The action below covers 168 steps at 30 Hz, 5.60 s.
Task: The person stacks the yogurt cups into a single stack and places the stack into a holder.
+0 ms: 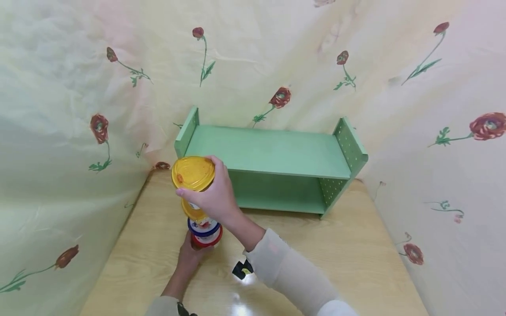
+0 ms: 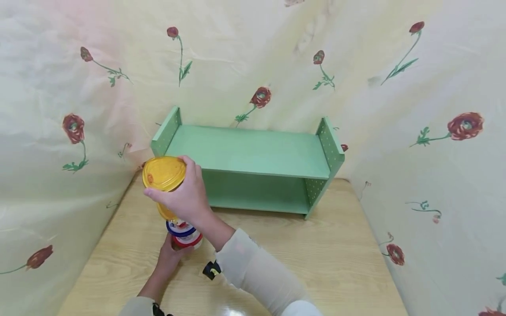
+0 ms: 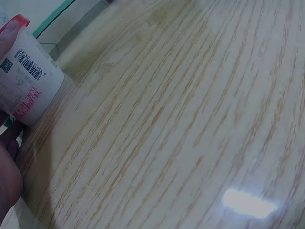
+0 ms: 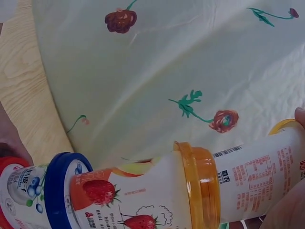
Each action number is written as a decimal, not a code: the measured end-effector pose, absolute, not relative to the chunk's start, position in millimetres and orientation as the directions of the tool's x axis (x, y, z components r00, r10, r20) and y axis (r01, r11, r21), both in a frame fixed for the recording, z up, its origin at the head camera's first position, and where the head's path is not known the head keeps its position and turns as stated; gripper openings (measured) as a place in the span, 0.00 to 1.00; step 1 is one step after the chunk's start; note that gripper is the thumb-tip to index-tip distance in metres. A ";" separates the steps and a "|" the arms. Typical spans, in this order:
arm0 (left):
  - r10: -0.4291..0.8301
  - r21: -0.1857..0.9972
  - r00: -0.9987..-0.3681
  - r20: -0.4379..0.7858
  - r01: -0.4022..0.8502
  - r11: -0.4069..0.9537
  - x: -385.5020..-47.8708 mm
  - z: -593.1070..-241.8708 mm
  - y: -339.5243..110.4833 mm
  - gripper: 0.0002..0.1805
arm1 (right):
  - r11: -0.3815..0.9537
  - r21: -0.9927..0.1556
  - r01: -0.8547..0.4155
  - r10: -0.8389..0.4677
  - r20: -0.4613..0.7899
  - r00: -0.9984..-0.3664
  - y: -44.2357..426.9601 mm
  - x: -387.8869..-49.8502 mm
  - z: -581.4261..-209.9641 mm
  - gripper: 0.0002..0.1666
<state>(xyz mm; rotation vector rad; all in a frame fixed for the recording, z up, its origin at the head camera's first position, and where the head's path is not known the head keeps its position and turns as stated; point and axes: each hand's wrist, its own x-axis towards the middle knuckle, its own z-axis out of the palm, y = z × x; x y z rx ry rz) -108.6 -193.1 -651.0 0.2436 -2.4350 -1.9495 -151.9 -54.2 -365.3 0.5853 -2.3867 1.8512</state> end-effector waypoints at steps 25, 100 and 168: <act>-0.139 0.971 -0.989 -0.052 -0.083 0.225 -102.4 -645.0 -190.8 0.60 | 0.260 -0.908 -0.328 -0.221 0.274 -0.936 -39.5 -144.4 -366.0 0.62; 0.036 0.958 -0.997 -0.065 -0.053 0.280 -133.7 -629.0 -142.9 0.60 | 0.056 -0.979 -0.197 0.416 0.202 -0.887 273.4 -255.0 -473.9 0.31; 0.208 0.925 -0.975 0.085 0.154 0.347 -150.4 -508.0 -96.1 0.48 | 0.056 -0.987 -0.152 0.421 0.161 -0.893 272.6 -250.6 -474.8 0.31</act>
